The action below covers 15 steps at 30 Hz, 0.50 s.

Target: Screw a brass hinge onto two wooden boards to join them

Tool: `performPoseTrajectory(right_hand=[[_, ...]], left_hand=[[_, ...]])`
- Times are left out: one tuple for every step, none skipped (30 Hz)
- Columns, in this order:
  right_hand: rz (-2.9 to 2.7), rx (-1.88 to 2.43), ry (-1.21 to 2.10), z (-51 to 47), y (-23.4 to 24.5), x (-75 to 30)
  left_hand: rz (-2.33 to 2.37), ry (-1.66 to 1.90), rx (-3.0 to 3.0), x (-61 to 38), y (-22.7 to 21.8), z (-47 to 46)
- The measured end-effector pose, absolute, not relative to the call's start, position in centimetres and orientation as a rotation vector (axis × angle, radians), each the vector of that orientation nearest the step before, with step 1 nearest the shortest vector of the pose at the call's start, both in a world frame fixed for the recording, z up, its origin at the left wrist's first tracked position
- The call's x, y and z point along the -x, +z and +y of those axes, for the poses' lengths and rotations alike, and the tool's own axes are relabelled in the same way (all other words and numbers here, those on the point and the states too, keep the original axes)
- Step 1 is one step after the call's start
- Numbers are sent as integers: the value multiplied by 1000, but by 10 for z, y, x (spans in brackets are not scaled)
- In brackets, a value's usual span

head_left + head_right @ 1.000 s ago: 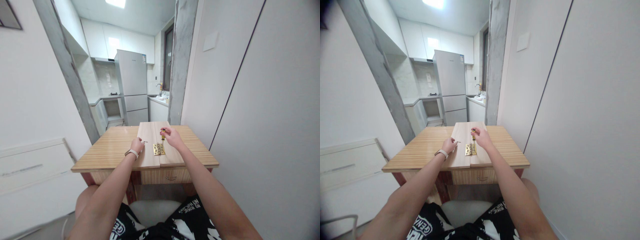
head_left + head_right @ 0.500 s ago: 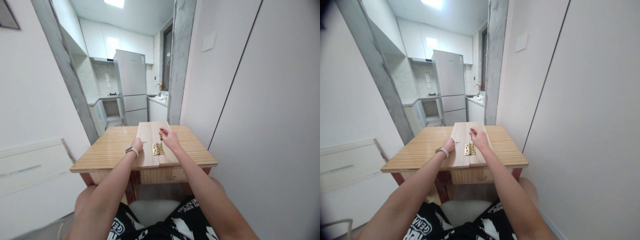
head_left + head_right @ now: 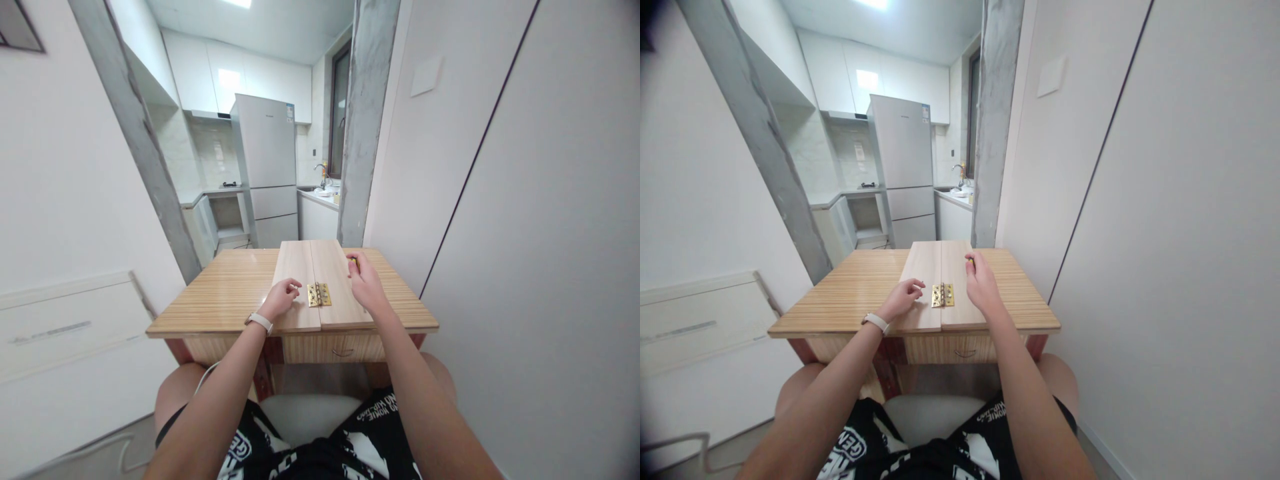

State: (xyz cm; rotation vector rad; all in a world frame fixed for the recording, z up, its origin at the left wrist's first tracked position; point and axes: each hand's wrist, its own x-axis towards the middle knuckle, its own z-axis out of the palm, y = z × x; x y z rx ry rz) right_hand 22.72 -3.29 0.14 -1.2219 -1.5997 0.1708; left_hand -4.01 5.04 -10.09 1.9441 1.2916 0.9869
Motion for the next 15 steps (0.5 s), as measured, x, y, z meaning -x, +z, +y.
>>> performPoseTrajectory(right_hand=[[-1660,1279,139,-36,-6,-228],[-1734,1365,128,-38,-14,-227],[-1813,1474,128,-39,-22,-226],[-1883,1593,128,-39,-31,-225],[-1941,1698,120,-39,-39,-222],[-1985,1779,103,-38,-47,-219],[-2016,1840,88,-37,-54,-216],[-2034,1886,69,-36,-61,-213],[-2043,1920,54,-35,-66,-209],[-2040,1949,45,-34,-71,-205],[-2028,1969,42,-33,-74,-201],[-2008,1988,48,-32,-76,-197],[-1986,2005,61,-32,-78,-193],[-1963,2022,79,-30,-78,-190],[-1941,2038,100,-29,-77,-187]], left_hand=[[1276,1017,-1934,38,-103,48],[1266,1045,-1925,37,-105,45],[1260,1064,-1916,35,-107,43],[1257,1074,-1906,33,-108,40],[1254,1079,-1896,31,-109,38],[1250,1084,-1889,29,-110,35],[1251,1090,-1884,27,-111,33],[1259,1101,-1883,25,-112,31],[1277,1112,-1885,23,-113,28],[1299,1123,-1888,22,-114,26],[1320,1130,-1894,22,-114,25],[1335,1136,-1901,21,-115,23],[1342,1141,-1910,21,-116,22],[1345,1146,-1919,21,-116,21],[1347,1148,-1927,22,-116,20]])
